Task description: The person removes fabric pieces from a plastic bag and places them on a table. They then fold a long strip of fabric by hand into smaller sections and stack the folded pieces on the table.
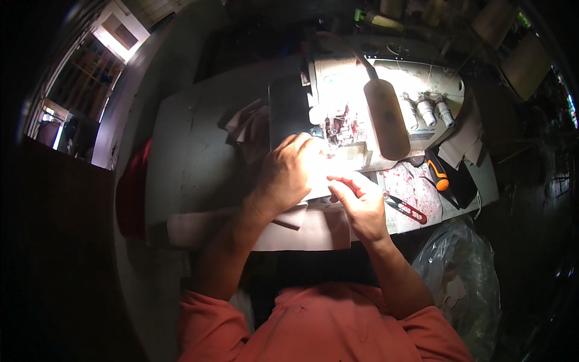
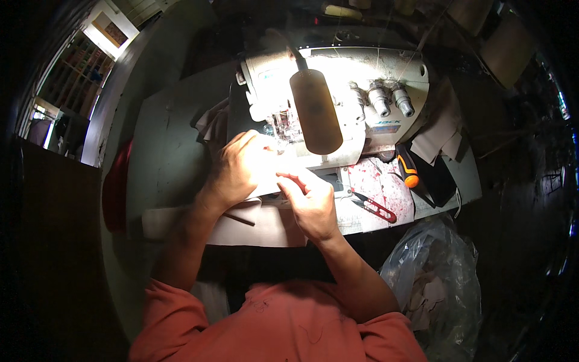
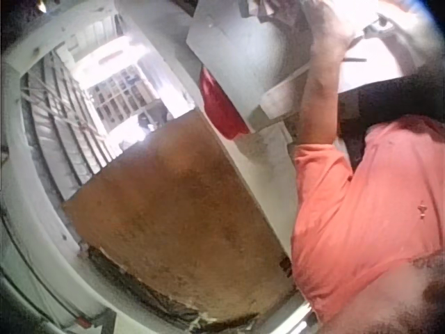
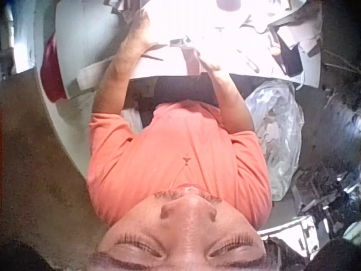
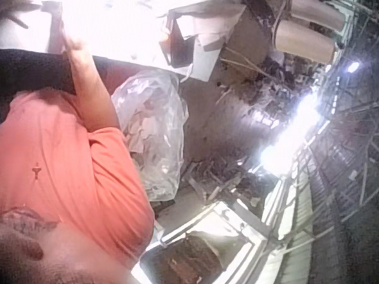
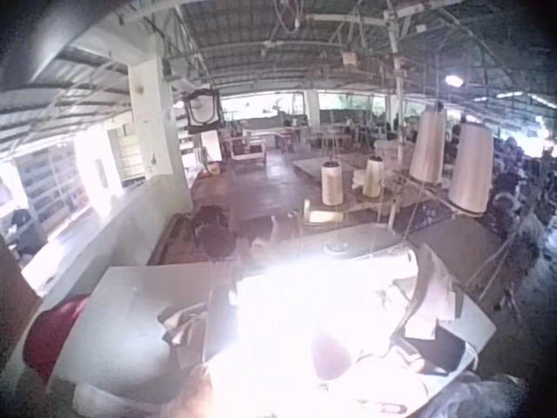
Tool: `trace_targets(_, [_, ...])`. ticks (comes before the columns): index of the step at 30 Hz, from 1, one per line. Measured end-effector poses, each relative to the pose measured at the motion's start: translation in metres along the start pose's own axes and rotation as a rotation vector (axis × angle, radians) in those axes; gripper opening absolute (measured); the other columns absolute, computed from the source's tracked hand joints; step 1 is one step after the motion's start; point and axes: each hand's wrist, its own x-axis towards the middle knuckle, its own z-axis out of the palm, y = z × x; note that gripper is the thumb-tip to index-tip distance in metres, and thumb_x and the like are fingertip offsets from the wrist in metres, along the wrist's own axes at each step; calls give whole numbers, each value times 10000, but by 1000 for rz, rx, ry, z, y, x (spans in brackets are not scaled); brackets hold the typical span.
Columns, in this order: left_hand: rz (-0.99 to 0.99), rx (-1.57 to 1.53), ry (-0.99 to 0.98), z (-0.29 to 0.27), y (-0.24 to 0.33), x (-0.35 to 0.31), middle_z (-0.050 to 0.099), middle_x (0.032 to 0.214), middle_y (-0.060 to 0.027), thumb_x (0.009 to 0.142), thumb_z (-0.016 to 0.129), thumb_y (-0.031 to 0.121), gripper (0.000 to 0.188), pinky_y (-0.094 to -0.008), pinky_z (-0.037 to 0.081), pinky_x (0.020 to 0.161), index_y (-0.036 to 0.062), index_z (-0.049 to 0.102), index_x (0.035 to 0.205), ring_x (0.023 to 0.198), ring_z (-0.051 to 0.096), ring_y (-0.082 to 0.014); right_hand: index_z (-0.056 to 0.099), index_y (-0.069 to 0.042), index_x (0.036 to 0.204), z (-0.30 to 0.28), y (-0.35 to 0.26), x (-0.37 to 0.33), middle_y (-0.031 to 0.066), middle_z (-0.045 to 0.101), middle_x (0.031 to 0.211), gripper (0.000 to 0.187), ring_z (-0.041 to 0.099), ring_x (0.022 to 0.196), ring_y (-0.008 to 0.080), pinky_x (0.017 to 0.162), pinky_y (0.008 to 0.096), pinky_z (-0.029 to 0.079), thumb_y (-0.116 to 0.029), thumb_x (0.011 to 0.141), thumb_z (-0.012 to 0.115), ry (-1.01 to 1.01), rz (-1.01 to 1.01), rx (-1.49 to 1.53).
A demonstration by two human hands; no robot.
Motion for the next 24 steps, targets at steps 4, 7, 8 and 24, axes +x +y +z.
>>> trace_targets(4, [86, 90, 42, -1, -1, 5, 528, 750, -123, 635, 561, 13, 129, -342, 426, 652, 2, 542, 762, 710, 519, -279, 543, 43, 1007, -1, 3, 5, 78, 593, 885, 220, 542, 695, 101, 644, 210, 445, -30, 800, 539, 5, -24, -29])
trace_targets(7, [115, 164, 105, 4, 18, -11, 542, 834, -173, 663, 525, -23, 118, -365, 440, 716, -40, 549, 778, 779, 542, -306, 536, 46, 1021, -2, 7, 7, 88, 596, 858, 223, 557, 701, 107, 657, 213, 447, -30, 811, 520, 32, -25, -65])
trace_targets(8, [123, 156, 109, 7, 12, -11, 543, 841, -176, 671, 524, -23, 120, -365, 443, 725, -47, 547, 787, 799, 546, -312, 534, 47, 1025, -1, 7, 8, 91, 598, 845, 223, 561, 705, 109, 662, 214, 447, -28, 817, 509, 27, -4, -47])
trace_targets(24, [-156, 151, 191, -18, -44, 15, 563, 784, -167, 769, 518, 73, 159, -378, 435, 607, 41, 526, 924, 664, 537, -306, 532, 36, 952, -57, 16, -48, 79, 590, 797, 153, 535, 703, 98, 663, 214, 435, -10, 820, 470, 157, 64, -115])
